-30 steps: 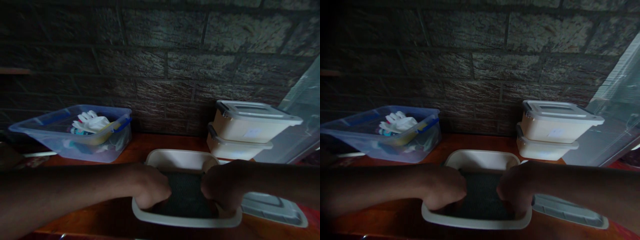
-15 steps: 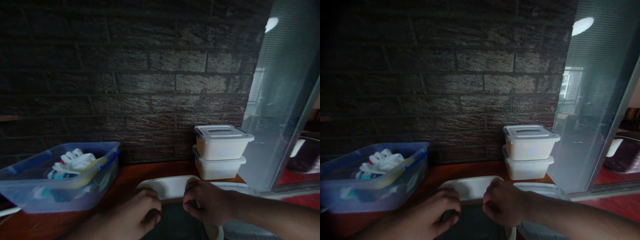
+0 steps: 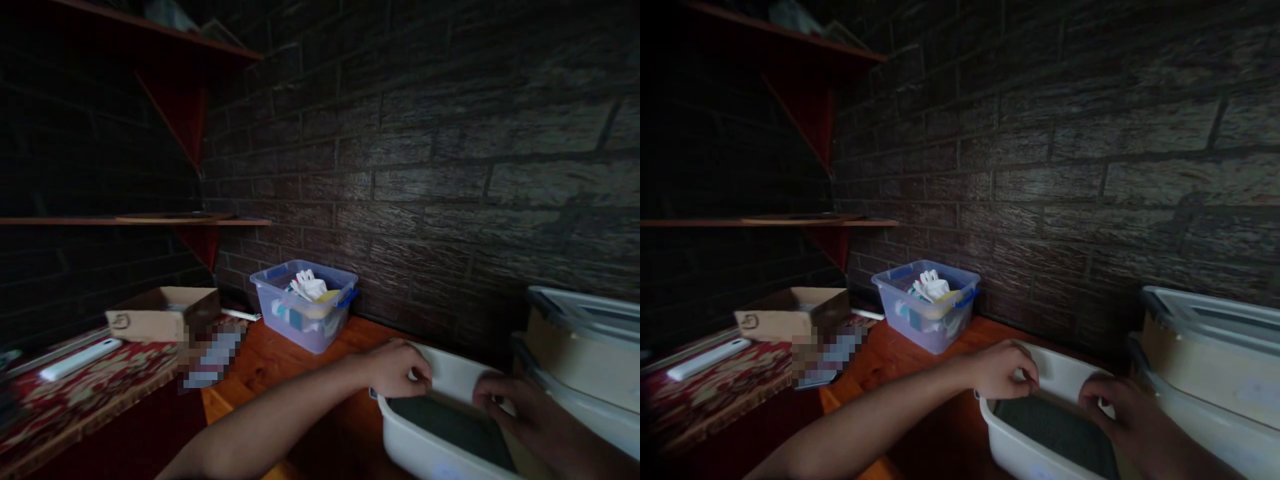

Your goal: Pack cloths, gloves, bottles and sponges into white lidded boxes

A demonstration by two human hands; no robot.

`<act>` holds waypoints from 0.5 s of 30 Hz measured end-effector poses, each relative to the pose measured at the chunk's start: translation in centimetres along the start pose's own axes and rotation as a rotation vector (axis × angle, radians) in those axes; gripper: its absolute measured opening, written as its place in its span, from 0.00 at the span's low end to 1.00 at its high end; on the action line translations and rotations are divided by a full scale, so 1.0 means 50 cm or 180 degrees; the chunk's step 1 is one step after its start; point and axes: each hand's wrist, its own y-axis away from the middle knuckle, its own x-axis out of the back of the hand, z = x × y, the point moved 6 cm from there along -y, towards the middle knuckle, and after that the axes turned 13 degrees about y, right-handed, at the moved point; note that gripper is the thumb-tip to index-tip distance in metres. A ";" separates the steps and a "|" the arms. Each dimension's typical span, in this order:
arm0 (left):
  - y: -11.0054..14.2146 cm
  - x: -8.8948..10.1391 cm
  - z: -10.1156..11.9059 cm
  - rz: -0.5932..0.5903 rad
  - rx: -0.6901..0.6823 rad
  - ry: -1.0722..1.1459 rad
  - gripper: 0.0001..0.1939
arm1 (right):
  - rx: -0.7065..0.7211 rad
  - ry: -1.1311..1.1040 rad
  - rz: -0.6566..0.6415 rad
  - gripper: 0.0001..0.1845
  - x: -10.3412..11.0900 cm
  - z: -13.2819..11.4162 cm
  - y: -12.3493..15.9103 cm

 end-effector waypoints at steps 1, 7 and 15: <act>0.001 -0.001 0.002 0.0005 -0.0007 -0.0016 0.07 | 0.0050 -0.0030 -0.0053 0.17 -0.002 -0.006 0.000; 0.012 0.027 0.047 0.0135 -0.0031 -0.0203 0.09 | 0.0071 0.0254 0.0153 0.15 0.044 -0.048 -0.008; 0.100 0.304 0.036 0.0792 0.0950 -0.0909 0.13 | 0.0392 0.0468 0.0282 0.17 0.122 -0.128 -0.115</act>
